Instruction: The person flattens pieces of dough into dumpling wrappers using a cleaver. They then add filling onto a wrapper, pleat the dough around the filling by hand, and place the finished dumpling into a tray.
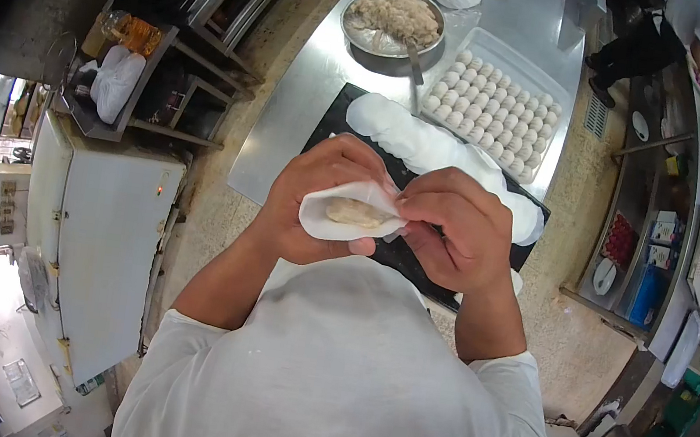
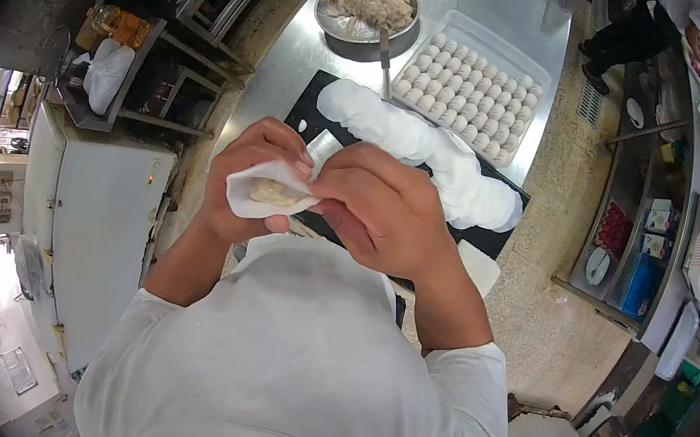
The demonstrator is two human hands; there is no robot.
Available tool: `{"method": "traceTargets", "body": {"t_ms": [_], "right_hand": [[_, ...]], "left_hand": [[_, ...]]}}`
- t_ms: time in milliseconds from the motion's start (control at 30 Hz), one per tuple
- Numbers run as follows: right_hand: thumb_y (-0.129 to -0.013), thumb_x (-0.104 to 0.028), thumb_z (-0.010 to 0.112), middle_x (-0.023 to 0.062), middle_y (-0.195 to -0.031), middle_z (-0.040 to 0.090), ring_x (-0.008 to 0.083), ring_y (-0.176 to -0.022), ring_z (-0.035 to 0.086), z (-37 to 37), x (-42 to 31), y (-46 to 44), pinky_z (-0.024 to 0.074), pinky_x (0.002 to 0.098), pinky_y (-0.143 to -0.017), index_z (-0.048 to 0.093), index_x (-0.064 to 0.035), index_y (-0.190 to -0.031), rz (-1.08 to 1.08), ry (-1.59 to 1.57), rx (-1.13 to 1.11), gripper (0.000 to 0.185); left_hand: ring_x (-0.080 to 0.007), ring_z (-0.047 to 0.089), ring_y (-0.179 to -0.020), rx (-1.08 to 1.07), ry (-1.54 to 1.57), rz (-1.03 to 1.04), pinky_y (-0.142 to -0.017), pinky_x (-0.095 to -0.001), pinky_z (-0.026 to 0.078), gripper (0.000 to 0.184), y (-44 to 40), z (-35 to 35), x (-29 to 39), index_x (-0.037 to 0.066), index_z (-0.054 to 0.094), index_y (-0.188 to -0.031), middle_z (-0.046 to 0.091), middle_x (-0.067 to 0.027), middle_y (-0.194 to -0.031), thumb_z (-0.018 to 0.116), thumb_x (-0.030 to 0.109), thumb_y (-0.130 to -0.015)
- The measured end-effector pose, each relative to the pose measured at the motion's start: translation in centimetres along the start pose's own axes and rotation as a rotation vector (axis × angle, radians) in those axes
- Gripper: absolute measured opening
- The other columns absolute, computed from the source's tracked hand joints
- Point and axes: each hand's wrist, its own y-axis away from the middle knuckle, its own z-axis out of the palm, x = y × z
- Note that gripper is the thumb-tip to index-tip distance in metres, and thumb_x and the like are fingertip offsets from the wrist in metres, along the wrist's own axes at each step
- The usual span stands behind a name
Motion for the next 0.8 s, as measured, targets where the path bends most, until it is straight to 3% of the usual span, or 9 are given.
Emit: {"method": "traceTargets", "body": {"t_ms": [67,200,267,467,567,700,767,800], "right_hand": [[-0.069,0.001,0.083,0.0093,-0.091,0.066,0.0237,-0.074,0.068,0.0,0.3,0.3,0.0538,0.0314,-0.06,0.07,-0.0048,-0.098,-0.018,0.01,-0.096,0.033],[-0.069,0.001,0.083,0.0091,-0.091,0.065,0.0239,-0.074,0.068,0.0,-0.2,0.1,0.0539,0.0316,-0.06,0.07,-0.0049,-0.098,-0.034,0.078,-0.063,0.033],[-0.069,0.001,0.083,0.0089,-0.09,0.065,0.0235,-0.073,0.068,0.4,-0.8,-0.7,0.0538,0.0317,-0.059,0.069,-0.0047,-0.098,-0.01,0.067,0.087,0.033],[-0.071,0.003,0.082,0.0099,-0.094,0.065,0.0234,-0.075,0.068,0.1,-0.3,0.2,0.0552,0.0325,-0.062,0.069,-0.0041,-0.102,-0.025,0.074,-0.094,0.035],[-0.071,0.005,0.08,0.0093,-0.093,0.065,0.0235,-0.074,0.068,0.5,-0.5,-0.2,0.0551,0.0325,-0.062,0.069,-0.0038,-0.1,-0.037,0.045,0.067,0.033],[-0.071,0.005,0.08,0.0099,-0.091,0.065,0.0233,-0.073,0.068,0.4,-0.6,-0.5,0.055,0.0322,-0.062,0.069,-0.0031,-0.099,-0.008,0.069,0.021,0.032],[-0.071,0.005,0.079,0.0103,-0.092,0.065,0.0238,-0.075,0.068,0.2,-0.4,-0.1,0.0551,0.0325,-0.063,0.069,-0.0024,-0.101,0.007,0.043,-0.065,0.033],[-0.071,0.005,0.079,0.0103,-0.092,0.065,0.0238,-0.075,0.068,0.2,-0.4,-0.1,0.0551,0.0325,-0.063,0.069,-0.0024,-0.101,0.008,0.042,-0.065,0.033]], "left_hand": [[-0.0229,0.065,-0.094,0.2,0.054,0.086,-0.081,-0.0343,0.052,0.046,0.1,0.8,-0.5,0.005,0.073,-0.103,0.068,-0.0093,-0.102,0.093,0.03,-0.07],[-0.0225,0.065,-0.093,0.062,-0.063,0.074,-0.08,-0.0347,0.052,0.046,0.0,-0.4,-0.2,0.005,0.073,-0.103,0.069,-0.0073,-0.098,0.093,0.029,-0.07],[-0.0224,0.064,-0.092,0.025,-0.08,0.052,-0.079,-0.0348,0.053,0.045,-0.3,-0.5,0.1,0.006,0.073,-0.102,0.07,-0.0059,-0.096,0.094,0.026,-0.069],[-0.0221,0.064,-0.091,0.222,0.047,0.114,-0.078,-0.0324,0.052,0.041,0.4,0.5,-1.0,0.005,0.074,-0.102,0.068,-0.0079,-0.096,0.091,0.028,-0.074],[-0.0218,0.064,-0.091,0.079,-0.019,0.085,-0.078,-0.031,0.052,0.038,0.0,-0.3,-0.4,0.005,0.073,-0.102,0.066,-0.0083,-0.097,0.091,0.023,-0.074],[-0.0209,0.064,-0.091,0.043,-0.039,0.094,-0.079,-0.03,0.051,0.036,-0.3,0.1,-0.3,0.005,0.072,-0.102,0.066,-0.0087,-0.097,0.09,0.02,-0.075],[-0.021,0.064,-0.091,0.341,0.174,0.077,-0.077,-0.0305,0.051,0.036,-0.2,1.8,-0.3,0.004,0.073,-0.103,0.065,-0.01,-0.098,0.089,0.023,-0.077],[-0.021,0.064,-0.091,0.342,0.174,0.076,-0.077,-0.0305,0.051,0.036,0.0,1.5,-0.5,0.004,0.073,-0.103,0.065,-0.01,-0.098,0.089,0.023,-0.077]]}}
